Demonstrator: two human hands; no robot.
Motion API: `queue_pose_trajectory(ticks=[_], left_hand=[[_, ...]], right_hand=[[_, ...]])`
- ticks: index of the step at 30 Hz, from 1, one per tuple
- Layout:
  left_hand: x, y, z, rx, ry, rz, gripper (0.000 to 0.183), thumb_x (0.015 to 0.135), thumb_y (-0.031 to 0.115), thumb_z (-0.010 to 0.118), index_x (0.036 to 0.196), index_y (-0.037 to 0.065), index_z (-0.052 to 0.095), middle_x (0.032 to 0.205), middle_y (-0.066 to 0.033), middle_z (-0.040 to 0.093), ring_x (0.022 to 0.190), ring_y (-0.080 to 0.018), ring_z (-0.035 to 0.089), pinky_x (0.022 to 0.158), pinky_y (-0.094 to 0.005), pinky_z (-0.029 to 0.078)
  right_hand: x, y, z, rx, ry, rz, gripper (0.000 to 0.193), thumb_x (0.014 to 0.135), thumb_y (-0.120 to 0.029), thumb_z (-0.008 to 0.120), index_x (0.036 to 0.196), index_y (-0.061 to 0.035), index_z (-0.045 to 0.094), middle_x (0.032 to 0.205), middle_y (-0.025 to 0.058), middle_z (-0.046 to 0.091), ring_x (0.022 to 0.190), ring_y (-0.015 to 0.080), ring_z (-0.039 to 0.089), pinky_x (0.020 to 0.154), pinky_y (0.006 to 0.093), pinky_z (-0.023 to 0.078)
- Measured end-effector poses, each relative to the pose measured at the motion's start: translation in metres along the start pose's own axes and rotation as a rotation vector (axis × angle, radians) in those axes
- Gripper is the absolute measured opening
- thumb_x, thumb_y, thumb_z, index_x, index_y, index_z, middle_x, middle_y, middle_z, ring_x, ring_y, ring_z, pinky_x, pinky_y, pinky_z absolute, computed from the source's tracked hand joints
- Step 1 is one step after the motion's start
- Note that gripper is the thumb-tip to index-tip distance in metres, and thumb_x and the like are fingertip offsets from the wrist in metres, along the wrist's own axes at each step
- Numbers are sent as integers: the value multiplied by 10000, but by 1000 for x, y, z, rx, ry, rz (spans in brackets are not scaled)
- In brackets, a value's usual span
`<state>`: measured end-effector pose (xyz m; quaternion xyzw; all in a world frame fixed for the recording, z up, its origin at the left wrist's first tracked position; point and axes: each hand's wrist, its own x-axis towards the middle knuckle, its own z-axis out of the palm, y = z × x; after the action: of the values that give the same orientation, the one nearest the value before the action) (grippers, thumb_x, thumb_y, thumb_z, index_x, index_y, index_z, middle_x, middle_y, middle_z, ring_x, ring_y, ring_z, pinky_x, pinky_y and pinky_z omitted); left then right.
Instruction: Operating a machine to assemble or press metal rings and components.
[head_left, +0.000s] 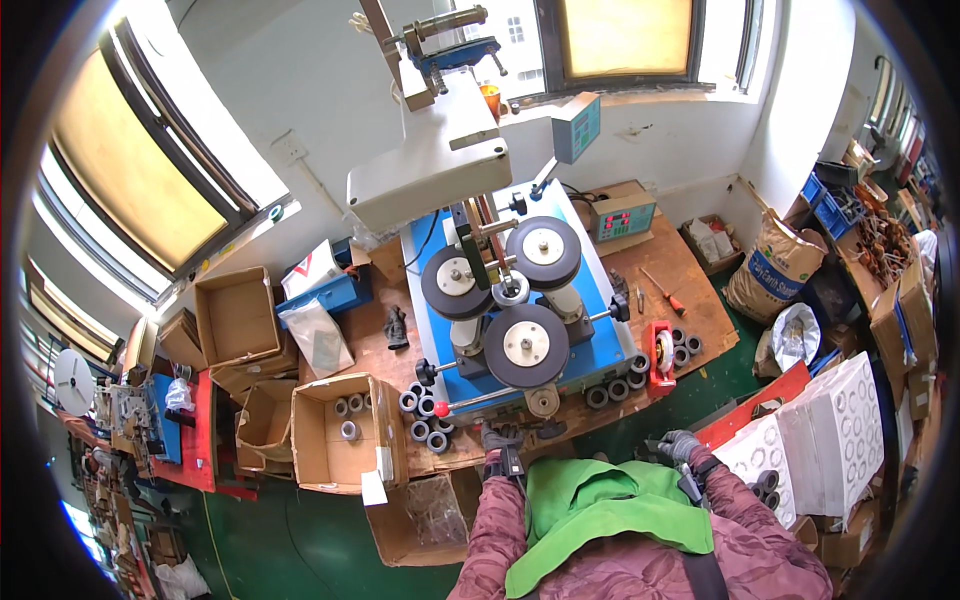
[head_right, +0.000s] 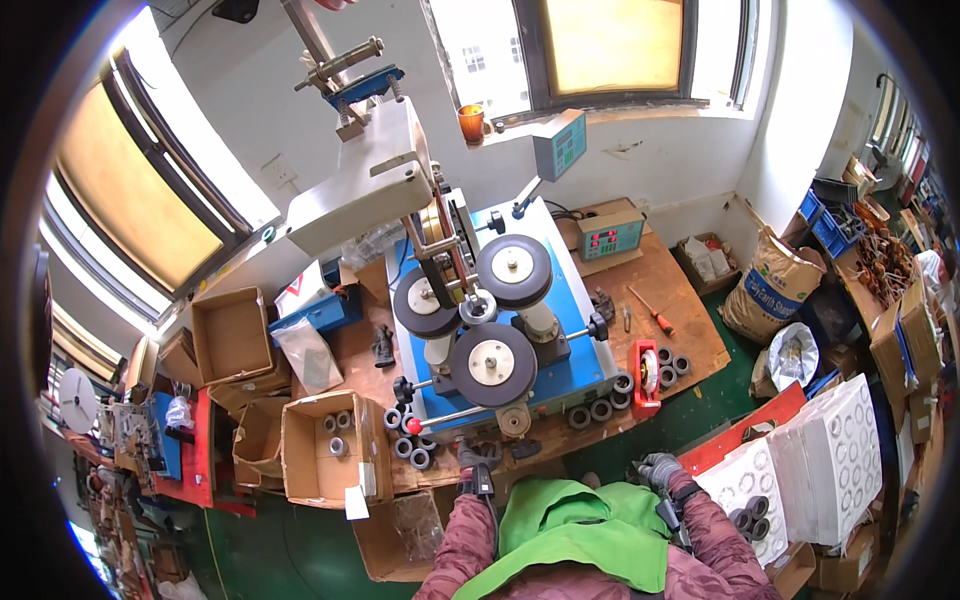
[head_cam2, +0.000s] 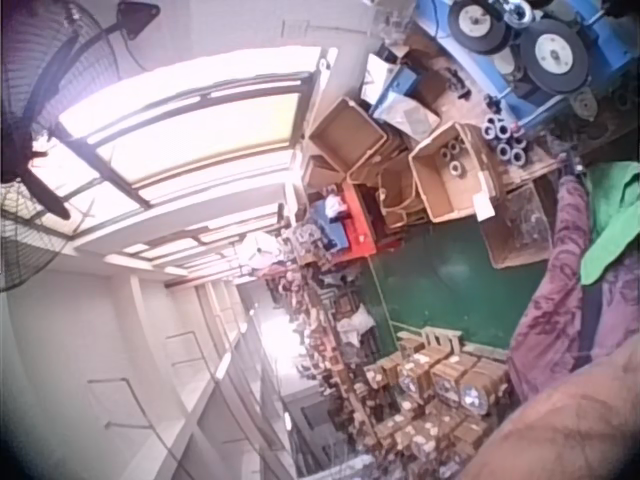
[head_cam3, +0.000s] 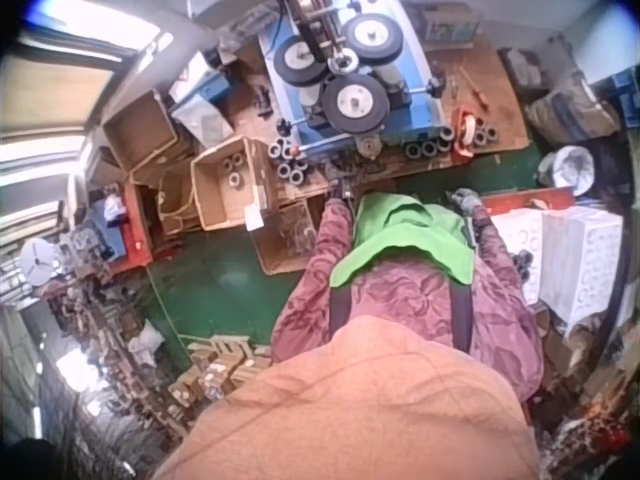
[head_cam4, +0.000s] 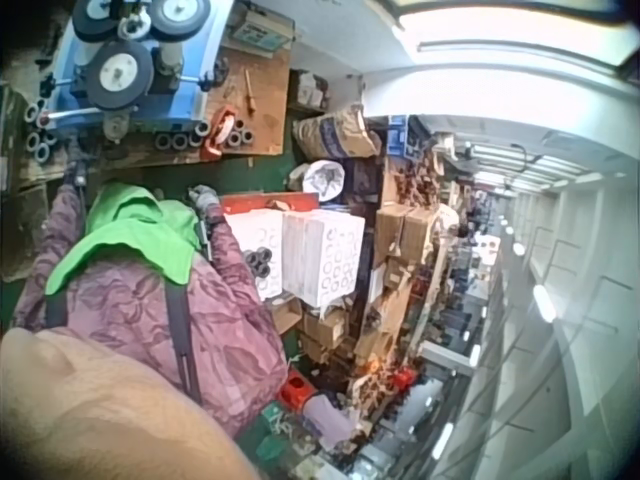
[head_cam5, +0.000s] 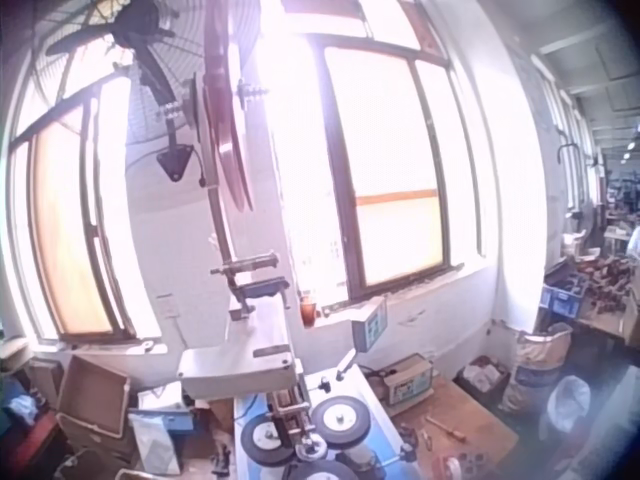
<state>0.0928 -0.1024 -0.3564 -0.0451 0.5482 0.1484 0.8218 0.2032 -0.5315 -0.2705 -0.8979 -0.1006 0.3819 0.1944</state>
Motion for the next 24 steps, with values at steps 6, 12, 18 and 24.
queue_pose_trajectory(ticks=[6,12,18,24], left_hand=[[-11,-4,2,-51,-91,109,400,810,455,494,1092,173,461,1211,-81,503,1160,-264,421,957,-535,272],[-26,1,2,-71,-11,110,413,811,430,511,1115,162,429,1253,-116,466,1205,-275,388,966,-527,283],[-29,1,-7,-160,-181,73,418,822,415,504,1135,153,416,1310,-126,413,1210,-303,398,928,-553,333],[-21,2,-13,-117,-127,127,424,821,416,506,1119,127,422,1286,-134,435,1172,-343,435,924,-559,360]], right_hand=[[0,2,-1,-24,20,-9,282,745,-313,644,909,-84,643,841,134,646,770,277,619,717,355,471],[10,-2,-11,-19,20,-32,257,747,-293,637,906,-91,650,847,130,650,772,272,622,719,356,475],[13,-25,-41,-101,63,-122,252,758,-286,624,919,-93,647,845,121,652,777,263,625,730,350,481],[17,-78,-79,23,113,-278,238,791,-280,592,916,-83,635,837,129,643,801,270,621,736,352,472]])
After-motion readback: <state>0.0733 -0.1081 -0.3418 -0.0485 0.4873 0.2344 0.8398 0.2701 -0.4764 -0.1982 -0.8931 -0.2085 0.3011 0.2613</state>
